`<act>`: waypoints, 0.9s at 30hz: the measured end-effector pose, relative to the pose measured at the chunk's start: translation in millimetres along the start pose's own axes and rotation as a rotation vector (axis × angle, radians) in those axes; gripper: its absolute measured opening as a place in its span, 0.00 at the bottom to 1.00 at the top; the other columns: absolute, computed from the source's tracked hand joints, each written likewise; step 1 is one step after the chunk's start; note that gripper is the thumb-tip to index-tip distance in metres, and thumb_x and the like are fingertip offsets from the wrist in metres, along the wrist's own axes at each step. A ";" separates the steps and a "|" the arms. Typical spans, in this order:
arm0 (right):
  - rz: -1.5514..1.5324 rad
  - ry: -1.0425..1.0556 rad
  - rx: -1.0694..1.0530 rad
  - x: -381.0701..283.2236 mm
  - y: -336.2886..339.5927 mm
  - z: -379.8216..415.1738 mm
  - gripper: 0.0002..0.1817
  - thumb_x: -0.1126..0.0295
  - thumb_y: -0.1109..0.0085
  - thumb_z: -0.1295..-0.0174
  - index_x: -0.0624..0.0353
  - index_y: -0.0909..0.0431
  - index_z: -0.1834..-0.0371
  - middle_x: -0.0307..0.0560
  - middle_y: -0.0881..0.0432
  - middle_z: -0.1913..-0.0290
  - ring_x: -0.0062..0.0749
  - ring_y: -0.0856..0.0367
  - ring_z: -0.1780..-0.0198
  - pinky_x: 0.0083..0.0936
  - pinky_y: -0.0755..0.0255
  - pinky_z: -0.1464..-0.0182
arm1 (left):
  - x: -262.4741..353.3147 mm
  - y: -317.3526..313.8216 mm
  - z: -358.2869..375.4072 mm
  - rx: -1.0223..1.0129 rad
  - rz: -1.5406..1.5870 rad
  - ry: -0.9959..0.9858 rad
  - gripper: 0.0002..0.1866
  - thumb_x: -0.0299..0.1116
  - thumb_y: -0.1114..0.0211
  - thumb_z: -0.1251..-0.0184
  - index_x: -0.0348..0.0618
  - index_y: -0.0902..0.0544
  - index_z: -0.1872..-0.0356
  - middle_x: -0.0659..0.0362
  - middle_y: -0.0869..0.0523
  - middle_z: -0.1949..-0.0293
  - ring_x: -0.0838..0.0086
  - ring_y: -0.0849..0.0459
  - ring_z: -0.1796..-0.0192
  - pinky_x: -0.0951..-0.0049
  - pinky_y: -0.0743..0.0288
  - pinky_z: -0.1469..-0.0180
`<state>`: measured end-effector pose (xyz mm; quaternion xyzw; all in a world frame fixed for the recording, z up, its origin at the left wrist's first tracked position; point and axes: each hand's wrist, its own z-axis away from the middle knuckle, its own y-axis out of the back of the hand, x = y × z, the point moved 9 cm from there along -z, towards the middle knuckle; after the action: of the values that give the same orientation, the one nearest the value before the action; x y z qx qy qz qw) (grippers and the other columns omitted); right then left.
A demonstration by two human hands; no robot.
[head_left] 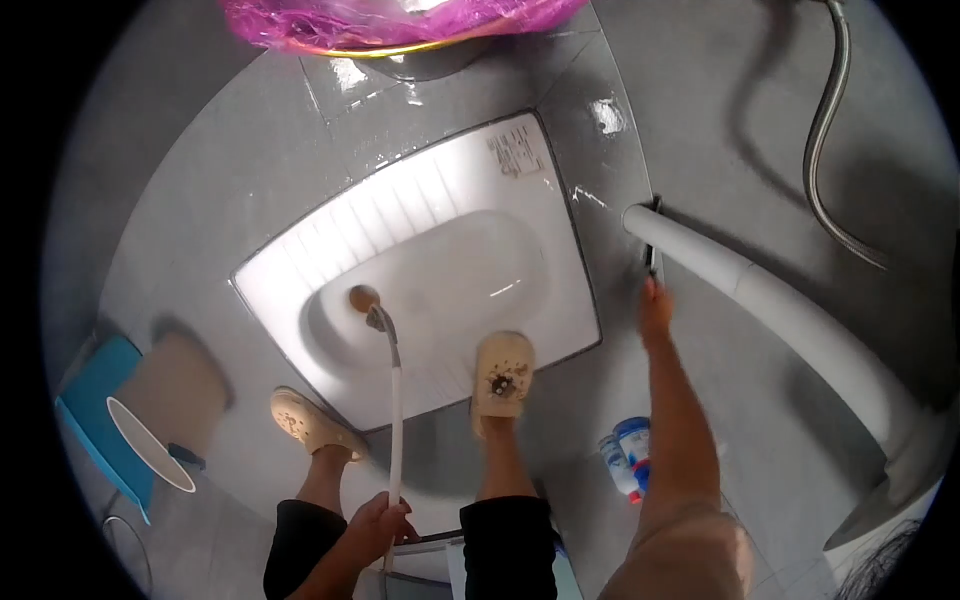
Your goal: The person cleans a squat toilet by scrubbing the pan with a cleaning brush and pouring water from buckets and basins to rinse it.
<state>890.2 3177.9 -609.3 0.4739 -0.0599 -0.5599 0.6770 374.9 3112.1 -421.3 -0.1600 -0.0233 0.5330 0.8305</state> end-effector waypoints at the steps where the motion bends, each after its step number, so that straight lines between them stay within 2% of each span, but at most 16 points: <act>1: -0.008 0.017 0.023 14.2 -10.0 13.5 0.18 0.56 0.60 0.36 0.57 0.34 0.76 0.33 0.38 0.81 0.18 0.40 0.78 0.21 0.42 0.77 | -7.9 2.6 -4.0 -0.003 0.033 0.026 0.13 0.34 0.55 0.37 0.32 0.31 0.63 0.55 0.26 0.79 0.70 0.21 0.72 0.75 0.30 0.70; 2: -0.268 -0.251 0.010 30.7 -29.6 32.7 0.18 0.56 0.62 0.36 0.56 0.35 0.77 0.33 0.37 0.82 0.18 0.40 0.80 0.20 0.42 0.79 | -11.0 2.2 -8.0 -0.006 0.068 0.056 0.13 0.34 0.55 0.37 0.32 0.31 0.63 0.56 0.27 0.80 0.70 0.21 0.73 0.75 0.30 0.71; 4: -0.632 -0.555 -0.115 11.9 -65.8 62.5 0.18 0.54 0.64 0.35 0.53 0.37 0.78 0.34 0.38 0.85 0.20 0.40 0.85 0.20 0.44 0.83 | -7.0 0.3 -8.8 -0.001 0.073 0.064 0.13 0.34 0.55 0.37 0.32 0.31 0.63 0.56 0.27 0.81 0.69 0.21 0.73 0.76 0.30 0.70; 5: -0.733 -0.585 -0.227 -18.6 -75.8 65.5 0.18 0.53 0.65 0.36 0.53 0.38 0.78 0.35 0.39 0.87 0.22 0.42 0.88 0.22 0.45 0.86 | -7.2 1.7 -8.2 0.004 0.077 0.054 0.13 0.34 0.55 0.37 0.32 0.31 0.63 0.56 0.27 0.81 0.69 0.21 0.73 0.76 0.30 0.70; 7: -0.975 -0.730 -0.033 -31.8 -104.2 66.3 0.21 0.49 0.65 0.37 0.49 0.42 0.83 0.34 0.46 0.90 0.20 0.47 0.89 0.18 0.51 0.88 | -10.0 0.7 -7.4 0.009 0.078 0.049 0.12 0.34 0.55 0.38 0.32 0.31 0.63 0.56 0.27 0.81 0.69 0.21 0.73 0.76 0.30 0.70; 9: -1.002 -0.709 -0.086 -49.0 -136.2 97.1 0.22 0.47 0.65 0.37 0.48 0.42 0.83 0.33 0.46 0.90 0.20 0.47 0.89 0.17 0.53 0.87 | -5.0 0.7 -7.8 0.029 0.028 0.026 0.12 0.34 0.56 0.38 0.32 0.31 0.63 0.56 0.26 0.81 0.70 0.20 0.73 0.77 0.30 0.70; 11: -1.041 -0.702 -0.144 -58.1 -148.5 93.9 0.23 0.45 0.65 0.38 0.47 0.42 0.84 0.33 0.46 0.90 0.20 0.47 0.89 0.17 0.55 0.87 | 1.3 3.4 -8.2 0.023 0.024 0.006 0.13 0.34 0.55 0.38 0.33 0.31 0.64 0.56 0.26 0.80 0.70 0.20 0.73 0.77 0.30 0.71; 13: -1.306 -0.778 0.062 -55.7 -135.9 70.2 0.22 0.49 0.70 0.36 0.52 0.41 0.79 0.35 0.46 0.91 0.24 0.48 0.91 0.21 0.56 0.89 | -2.5 3.4 -4.4 0.013 0.030 -0.009 0.13 0.35 0.55 0.37 0.33 0.31 0.64 0.56 0.25 0.80 0.71 0.20 0.73 0.78 0.30 0.71; 16: -1.386 -0.786 -0.008 -92.0 -142.8 59.6 0.22 0.49 0.71 0.35 0.51 0.41 0.80 0.35 0.46 0.90 0.25 0.50 0.91 0.21 0.56 0.88 | -5.8 4.3 -4.0 0.025 0.035 0.003 0.13 0.35 0.55 0.37 0.33 0.31 0.64 0.55 0.24 0.79 0.71 0.20 0.73 0.79 0.30 0.72; 17: -1.376 -0.873 -0.052 -83.6 -167.5 70.3 0.22 0.48 0.71 0.36 0.51 0.42 0.80 0.35 0.46 0.89 0.25 0.52 0.90 0.23 0.56 0.87 | -5.4 2.0 -3.5 0.016 0.058 0.003 0.13 0.35 0.55 0.37 0.33 0.31 0.64 0.56 0.25 0.80 0.71 0.21 0.73 0.79 0.30 0.72; 20: -1.252 -0.834 -0.128 -113.5 -167.5 82.9 0.22 0.47 0.71 0.36 0.51 0.42 0.80 0.35 0.46 0.88 0.25 0.51 0.89 0.25 0.54 0.86 | 5.1 6.4 3.4 0.015 0.074 0.002 0.11 0.33 0.56 0.39 0.33 0.32 0.65 0.58 0.28 0.83 0.71 0.21 0.74 0.77 0.28 0.70; 22: -1.307 -0.803 -0.159 -118.9 -184.3 79.5 0.22 0.48 0.71 0.36 0.52 0.42 0.79 0.36 0.47 0.88 0.26 0.49 0.88 0.26 0.52 0.86 | 7.3 4.7 4.3 0.014 0.078 0.004 0.10 0.31 0.57 0.40 0.33 0.33 0.66 0.60 0.31 0.85 0.70 0.21 0.75 0.75 0.27 0.69; 24: -1.374 -0.792 -0.006 -122.7 -197.6 85.7 0.24 0.47 0.72 0.36 0.51 0.43 0.83 0.37 0.48 0.89 0.28 0.49 0.87 0.26 0.52 0.84 | 11.6 6.8 7.8 0.047 0.054 -0.061 0.10 0.31 0.57 0.41 0.32 0.33 0.66 0.60 0.31 0.85 0.70 0.21 0.75 0.76 0.27 0.69; 26: -1.374 -0.835 -0.071 -122.3 -214.3 93.6 0.24 0.46 0.71 0.37 0.51 0.43 0.84 0.37 0.46 0.89 0.28 0.45 0.86 0.26 0.50 0.84 | 15.4 11.0 9.8 0.048 0.091 -0.064 0.10 0.30 0.58 0.41 0.32 0.33 0.66 0.60 0.31 0.85 0.70 0.21 0.75 0.76 0.27 0.69; 27: -1.194 -0.814 -0.003 -111.4 -203.2 91.8 0.24 0.46 0.70 0.37 0.51 0.43 0.83 0.36 0.45 0.89 0.28 0.44 0.87 0.26 0.50 0.85 | 13.4 12.0 12.6 0.038 0.127 -0.053 0.10 0.30 0.58 0.41 0.32 0.32 0.66 0.60 0.31 0.85 0.70 0.21 0.76 0.77 0.28 0.69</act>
<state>650.8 3231.4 -653.3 0.1787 -0.0376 -0.9665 0.1801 367.5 3131.6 -414.6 -0.1313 -0.0248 0.5890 0.7970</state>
